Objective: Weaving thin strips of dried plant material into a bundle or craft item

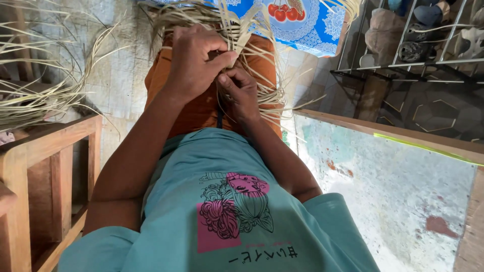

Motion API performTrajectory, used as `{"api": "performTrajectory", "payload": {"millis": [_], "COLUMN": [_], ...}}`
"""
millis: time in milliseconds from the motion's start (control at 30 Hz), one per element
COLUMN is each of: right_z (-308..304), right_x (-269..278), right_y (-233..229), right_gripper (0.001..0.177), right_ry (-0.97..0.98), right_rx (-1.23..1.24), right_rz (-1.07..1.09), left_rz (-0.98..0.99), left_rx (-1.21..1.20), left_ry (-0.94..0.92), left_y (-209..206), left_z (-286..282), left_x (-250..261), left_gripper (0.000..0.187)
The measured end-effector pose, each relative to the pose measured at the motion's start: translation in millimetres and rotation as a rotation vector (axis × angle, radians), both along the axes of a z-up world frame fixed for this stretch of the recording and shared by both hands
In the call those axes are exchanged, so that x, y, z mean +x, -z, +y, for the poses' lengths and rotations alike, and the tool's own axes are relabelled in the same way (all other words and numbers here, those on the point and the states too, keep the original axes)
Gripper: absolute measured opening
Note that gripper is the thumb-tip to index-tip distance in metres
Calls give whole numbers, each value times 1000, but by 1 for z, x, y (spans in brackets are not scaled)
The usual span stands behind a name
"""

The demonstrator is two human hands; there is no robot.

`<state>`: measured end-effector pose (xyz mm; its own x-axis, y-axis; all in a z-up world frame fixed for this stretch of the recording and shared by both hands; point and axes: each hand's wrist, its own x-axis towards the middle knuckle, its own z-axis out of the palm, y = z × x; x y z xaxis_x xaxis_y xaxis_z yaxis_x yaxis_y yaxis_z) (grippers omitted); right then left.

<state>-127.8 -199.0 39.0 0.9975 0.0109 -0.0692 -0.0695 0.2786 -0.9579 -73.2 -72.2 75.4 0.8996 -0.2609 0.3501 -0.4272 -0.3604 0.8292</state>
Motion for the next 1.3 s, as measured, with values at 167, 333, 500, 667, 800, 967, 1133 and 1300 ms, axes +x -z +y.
{"api": "performTrajectory", "payload": {"millis": [167, 333, 500, 667, 800, 967, 1133, 1300], "right_z": [-18, -29, -29, -31, -32, -30, -28, -27], "right_x": [8, 2, 3, 6, 15, 29, 37, 44], "right_y": [14, -16, -29, -24, -40, -46, -42, -43], "right_gripper": [15, 14, 15, 16, 15, 14, 15, 20], "right_ry": [-244, -335, -363, -340, -202, -230, -256, -304], "right_rx": [-452, -786, -836, -899, -1018, -898, -982, -1062], "right_rz": [-30, -115, -134, -157, -269, -342, -351, -321], "left_rz": [284, 413, 467, 729, 672, 667, 607, 559], "left_rx": [-50, -250, -254, -800, -781, -823, -829, -696], "left_ry": [-72, -77, -232, -393, -377, -376, -406, -460], "left_y": [41, 60, 47, 56, 55, 52, 52, 44], "left_z": [-3, -14, -19, -31, -33, -38, -44, -45], "left_x": [-12, -28, -32, -31, -32, -33, -35, -38], "left_gripper": [31, 42, 56, 19, 16, 13, 10, 10]}}
